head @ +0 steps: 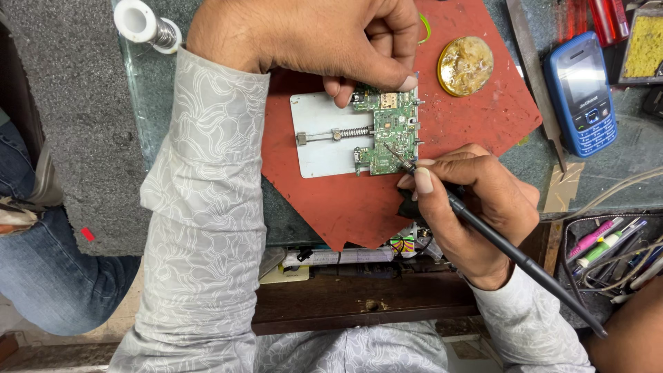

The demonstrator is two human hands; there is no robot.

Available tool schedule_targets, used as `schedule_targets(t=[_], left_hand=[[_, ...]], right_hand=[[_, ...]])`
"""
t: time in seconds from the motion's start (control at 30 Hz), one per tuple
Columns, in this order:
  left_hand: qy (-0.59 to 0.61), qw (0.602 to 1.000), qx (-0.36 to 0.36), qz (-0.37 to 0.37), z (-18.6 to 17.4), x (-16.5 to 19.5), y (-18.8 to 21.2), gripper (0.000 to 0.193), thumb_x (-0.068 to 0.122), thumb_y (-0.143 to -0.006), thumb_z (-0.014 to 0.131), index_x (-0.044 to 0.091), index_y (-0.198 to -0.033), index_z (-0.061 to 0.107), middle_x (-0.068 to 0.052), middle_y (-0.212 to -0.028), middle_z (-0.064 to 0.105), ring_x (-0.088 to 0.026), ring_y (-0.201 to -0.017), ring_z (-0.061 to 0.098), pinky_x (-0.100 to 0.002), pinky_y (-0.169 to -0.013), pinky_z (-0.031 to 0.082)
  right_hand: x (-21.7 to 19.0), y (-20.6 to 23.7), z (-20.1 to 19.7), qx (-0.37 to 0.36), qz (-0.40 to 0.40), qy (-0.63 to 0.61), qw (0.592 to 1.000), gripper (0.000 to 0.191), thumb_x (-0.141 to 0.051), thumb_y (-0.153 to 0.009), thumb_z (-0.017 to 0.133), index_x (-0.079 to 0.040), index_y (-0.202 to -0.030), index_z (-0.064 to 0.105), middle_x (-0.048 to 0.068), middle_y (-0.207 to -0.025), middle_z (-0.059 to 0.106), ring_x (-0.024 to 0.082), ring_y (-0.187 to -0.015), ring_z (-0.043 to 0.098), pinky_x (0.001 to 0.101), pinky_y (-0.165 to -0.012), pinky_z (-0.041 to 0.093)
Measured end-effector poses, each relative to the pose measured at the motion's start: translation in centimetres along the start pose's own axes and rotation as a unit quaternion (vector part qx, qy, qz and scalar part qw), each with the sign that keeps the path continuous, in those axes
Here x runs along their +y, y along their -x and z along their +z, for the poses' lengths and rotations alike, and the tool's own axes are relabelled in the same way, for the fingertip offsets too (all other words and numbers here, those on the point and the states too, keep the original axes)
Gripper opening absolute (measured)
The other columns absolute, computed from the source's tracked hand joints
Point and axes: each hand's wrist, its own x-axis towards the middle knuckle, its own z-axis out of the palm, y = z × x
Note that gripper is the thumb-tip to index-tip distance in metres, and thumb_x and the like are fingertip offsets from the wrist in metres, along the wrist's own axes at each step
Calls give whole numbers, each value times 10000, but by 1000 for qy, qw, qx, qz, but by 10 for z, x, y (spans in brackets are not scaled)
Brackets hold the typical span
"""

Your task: The person holds a phone motherboard steady on a red mat with one hand and uses a soldering iron with the other to solder components on the board, repositioning the board and continuing to work on different points across the episode.

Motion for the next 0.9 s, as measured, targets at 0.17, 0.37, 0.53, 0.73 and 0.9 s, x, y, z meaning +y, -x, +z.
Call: schedule_targets(t=[0.17, 0.37, 0.53, 0.73, 0.9], left_hand=[[9, 1000, 8, 15, 1, -1, 1, 223, 254, -928, 678, 59, -1033, 647, 7, -772, 692, -49, -561, 657, -192, -490, 576], [3, 1000, 11, 2, 1, -1, 0, 222, 251, -916, 677, 67, -1038, 660, 2, -800, 705, -59, -570, 661, -199, -496, 578], [-4, 1000, 6, 11, 0, 1, 0, 224, 250, -918, 686, 57, -1031, 662, -6, -802, 698, -59, -585, 656, -201, -499, 573], [3, 1000, 11, 10, 0, -1, 1, 227, 258, -917, 694, 68, -1034, 654, 3, -797, 694, -51, -583, 655, -192, -498, 578], [-7, 1000, 7, -8, 0, -3, 0, 193, 240, -918, 676, 73, -1015, 674, 2, -785, 704, -58, -557, 651, -196, -487, 559]], right_hand=[[-1, 0, 1, -9, -10, 13, 1000, 101, 30, -1042, 690, 30, -1020, 591, 169, -952, 748, 184, -851, 761, 265, -756, 600], [-1, -1, 2, 2, -16, 7, 1000, 118, 43, -1036, 699, 39, -1012, 583, 166, -963, 743, 183, -844, 765, 263, -760, 604], [0, 0, 4, 7, -36, 17, 999, 116, 58, -1004, 723, 52, -1020, 608, 175, -968, 740, 189, -817, 750, 268, -737, 587], [2, 0, 4, 10, -44, 10, 999, 123, 53, -1021, 722, 45, -1021, 600, 165, -954, 742, 186, -835, 753, 271, -755, 594], [-2, 0, 2, 7, -31, 18, 999, 117, 46, -1025, 715, 43, -1029, 598, 167, -967, 740, 191, -842, 758, 270, -757, 597]])
